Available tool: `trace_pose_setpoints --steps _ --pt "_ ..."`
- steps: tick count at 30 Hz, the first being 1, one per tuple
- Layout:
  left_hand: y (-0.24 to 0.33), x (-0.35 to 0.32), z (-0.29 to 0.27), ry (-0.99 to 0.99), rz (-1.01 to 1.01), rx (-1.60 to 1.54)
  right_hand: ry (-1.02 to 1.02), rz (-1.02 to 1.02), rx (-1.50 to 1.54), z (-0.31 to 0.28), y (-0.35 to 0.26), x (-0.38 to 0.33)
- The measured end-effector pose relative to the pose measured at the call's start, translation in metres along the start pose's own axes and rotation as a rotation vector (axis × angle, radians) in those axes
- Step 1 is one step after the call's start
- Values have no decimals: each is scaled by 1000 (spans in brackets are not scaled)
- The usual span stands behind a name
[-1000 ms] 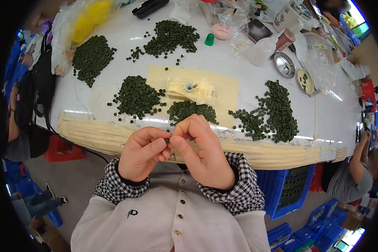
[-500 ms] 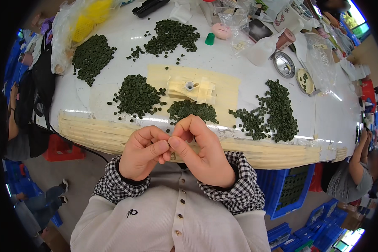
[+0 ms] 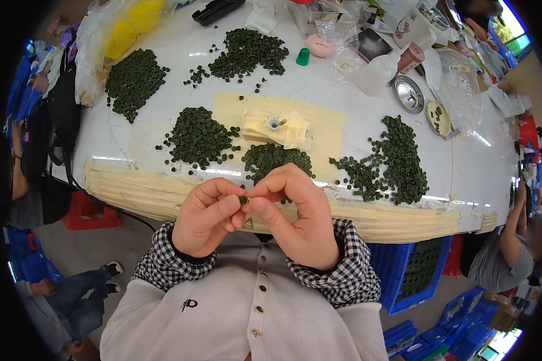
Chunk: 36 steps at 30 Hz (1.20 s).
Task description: Sorting and inspecting small green plastic components on a white workbench.
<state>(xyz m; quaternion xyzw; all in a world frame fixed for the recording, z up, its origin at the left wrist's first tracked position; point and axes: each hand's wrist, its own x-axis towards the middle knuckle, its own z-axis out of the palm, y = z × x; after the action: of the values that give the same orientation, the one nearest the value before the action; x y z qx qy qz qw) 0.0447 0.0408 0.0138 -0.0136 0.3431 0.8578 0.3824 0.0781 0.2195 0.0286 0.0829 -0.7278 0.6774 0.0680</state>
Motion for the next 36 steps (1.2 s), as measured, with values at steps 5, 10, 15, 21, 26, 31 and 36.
trace_pose_setpoints --steps 5,10,15,21,26,31,36 --pt "-3 1 0 13 21 34 34 -201 -304 0 -8 2" --pt "-3 1 1 -7 17 82 28 -259 -373 -1 -8 2" --pt "3 -1 5 45 1 259 9 -349 -521 -6 -10 2" --pt "3 -1 0 36 24 395 -26 -312 -476 -8 -11 1" --pt "1 -2 3 74 54 410 3 -116 -258 -4 -7 -2" --pt "0 -4 3 98 112 519 20 -26 -127 -2 1 -4" --pt "-1 -4 4 110 139 510 65 -27 -134 4 -2 -5"
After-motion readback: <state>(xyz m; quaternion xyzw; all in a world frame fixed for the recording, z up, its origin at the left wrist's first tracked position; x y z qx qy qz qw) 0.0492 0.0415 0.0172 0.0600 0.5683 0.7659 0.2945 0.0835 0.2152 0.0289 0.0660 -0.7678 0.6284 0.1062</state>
